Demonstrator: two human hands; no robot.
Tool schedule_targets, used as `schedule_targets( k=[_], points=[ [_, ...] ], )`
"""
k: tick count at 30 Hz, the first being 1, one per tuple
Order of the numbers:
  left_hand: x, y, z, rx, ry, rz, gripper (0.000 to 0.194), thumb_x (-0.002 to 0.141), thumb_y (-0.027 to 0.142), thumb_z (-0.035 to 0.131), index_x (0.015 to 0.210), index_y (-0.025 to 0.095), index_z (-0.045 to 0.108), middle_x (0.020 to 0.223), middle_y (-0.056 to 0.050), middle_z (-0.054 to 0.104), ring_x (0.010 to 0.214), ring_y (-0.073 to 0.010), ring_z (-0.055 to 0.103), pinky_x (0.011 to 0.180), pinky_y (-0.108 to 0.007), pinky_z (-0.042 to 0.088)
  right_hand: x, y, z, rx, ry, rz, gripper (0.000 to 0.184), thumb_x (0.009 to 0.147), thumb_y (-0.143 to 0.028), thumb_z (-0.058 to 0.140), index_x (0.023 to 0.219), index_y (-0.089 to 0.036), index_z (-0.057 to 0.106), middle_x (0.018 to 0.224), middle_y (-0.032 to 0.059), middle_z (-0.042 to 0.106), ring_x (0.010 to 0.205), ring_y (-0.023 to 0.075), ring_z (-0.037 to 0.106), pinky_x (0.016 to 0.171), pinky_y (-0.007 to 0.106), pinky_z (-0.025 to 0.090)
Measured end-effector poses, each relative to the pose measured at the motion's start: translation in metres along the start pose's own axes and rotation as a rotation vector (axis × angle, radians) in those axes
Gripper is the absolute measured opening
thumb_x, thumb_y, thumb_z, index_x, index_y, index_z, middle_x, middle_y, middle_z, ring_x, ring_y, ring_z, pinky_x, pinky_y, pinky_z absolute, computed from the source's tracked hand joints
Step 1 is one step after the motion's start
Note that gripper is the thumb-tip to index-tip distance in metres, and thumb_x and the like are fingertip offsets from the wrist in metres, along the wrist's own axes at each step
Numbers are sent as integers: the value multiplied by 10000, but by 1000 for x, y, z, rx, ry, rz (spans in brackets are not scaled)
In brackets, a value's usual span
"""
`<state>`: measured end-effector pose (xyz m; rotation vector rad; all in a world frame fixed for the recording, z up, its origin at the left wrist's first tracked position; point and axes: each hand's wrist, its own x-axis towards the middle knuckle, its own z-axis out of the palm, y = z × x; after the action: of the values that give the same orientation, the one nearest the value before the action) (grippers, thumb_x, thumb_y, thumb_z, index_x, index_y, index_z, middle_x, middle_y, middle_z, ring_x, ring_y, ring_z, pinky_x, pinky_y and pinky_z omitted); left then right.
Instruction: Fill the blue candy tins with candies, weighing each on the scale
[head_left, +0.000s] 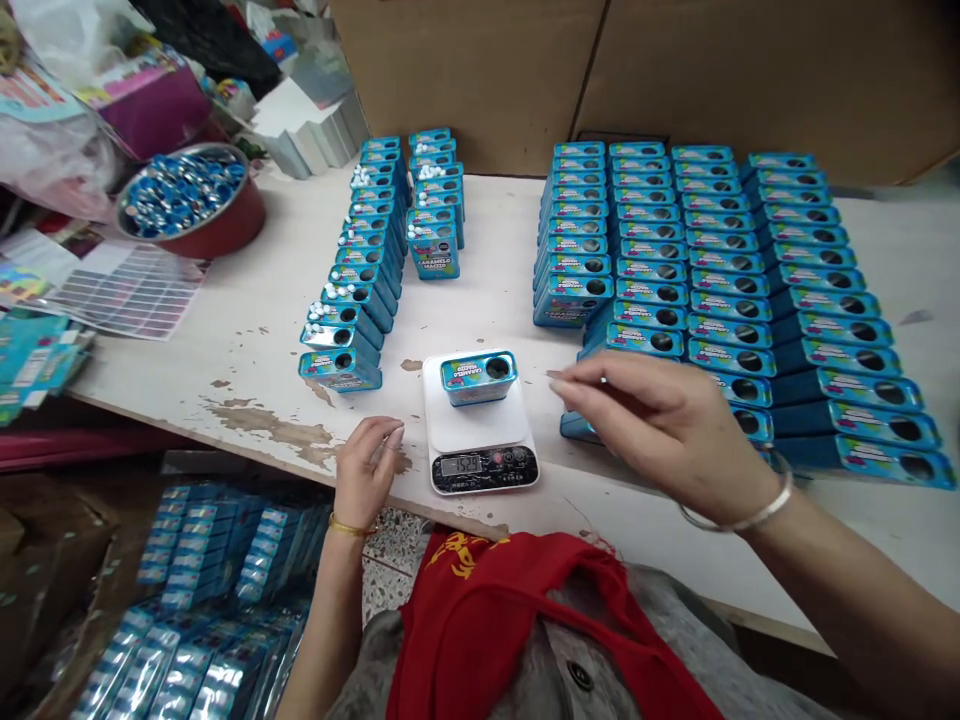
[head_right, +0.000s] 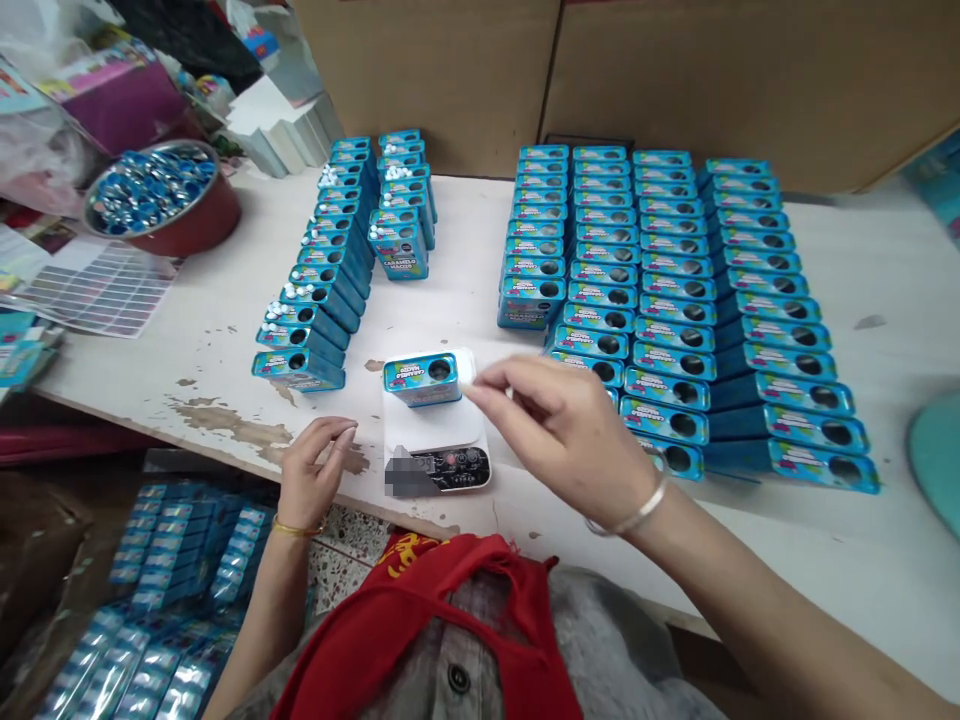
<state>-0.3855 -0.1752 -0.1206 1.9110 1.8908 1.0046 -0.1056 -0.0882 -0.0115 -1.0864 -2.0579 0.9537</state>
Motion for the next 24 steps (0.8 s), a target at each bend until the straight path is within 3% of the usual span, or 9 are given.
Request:
schedule_targets(
  k=[3, 5, 10, 17, 21, 24],
  points=[
    [8, 6, -3, 0, 14, 38, 121, 884, 217, 522, 914, 171, 630, 906, -55, 634, 886, -145, 598, 819, -293, 486, -47, 24, 2, 53, -229, 194, 262, 901, -367, 491, 769, -184, 624, 683, 11, 602, 631, 127, 535, 579, 238, 408],
    [17, 12, -5, 5, 17, 81, 117, 881, 206, 526, 915, 168, 630, 908, -56, 634, 891, -145, 599, 825, -296, 487, -78, 49, 10, 39, -311, 315, 338, 902, -417, 460, 708, -178, 598, 617, 1, 554, 589, 125, 498, 546, 236, 385],
    [43, 28, -12, 45, 32, 195, 112, 878, 196, 528, 918, 169, 629, 920, -55, 633, 884, -140, 602, 813, -297, 492, -129, 97, 29, 77, -289, 515, 433, 874, -523, 427, 643, -175, 536, 590, -4, 504, 583, 129, 458, 533, 232, 368],
    [68, 47, -17, 89, 33, 284, 126, 888, 212, 515, 922, 170, 629, 929, -50, 631, 893, -136, 602, 815, -296, 495, -137, 105, 33, 152, -242, 578, 432, 851, -546, 437, 628, -183, 506, 568, -17, 444, 539, 116, 374, 496, 238, 303],
    [78, 61, -13, 105, -9, 290, 173, 900, 274, 500, 1000, 183, 606, 992, -57, 614, 936, -146, 589, 837, -308, 487, -136, 104, 33, 160, -253, 587, 427, 859, -541, 430, 654, -181, 535, 591, -6, 467, 572, 128, 399, 531, 245, 320],
    [90, 72, -4, 161, -171, 352, 454, 829, 404, 592, 1220, 195, 496, 1137, -96, 564, 1042, -206, 549, 869, -360, 469, -134, 105, 35, 148, -242, 577, 425, 859, -537, 423, 655, -180, 532, 602, -1, 481, 598, 139, 422, 560, 252, 329]
  ],
)
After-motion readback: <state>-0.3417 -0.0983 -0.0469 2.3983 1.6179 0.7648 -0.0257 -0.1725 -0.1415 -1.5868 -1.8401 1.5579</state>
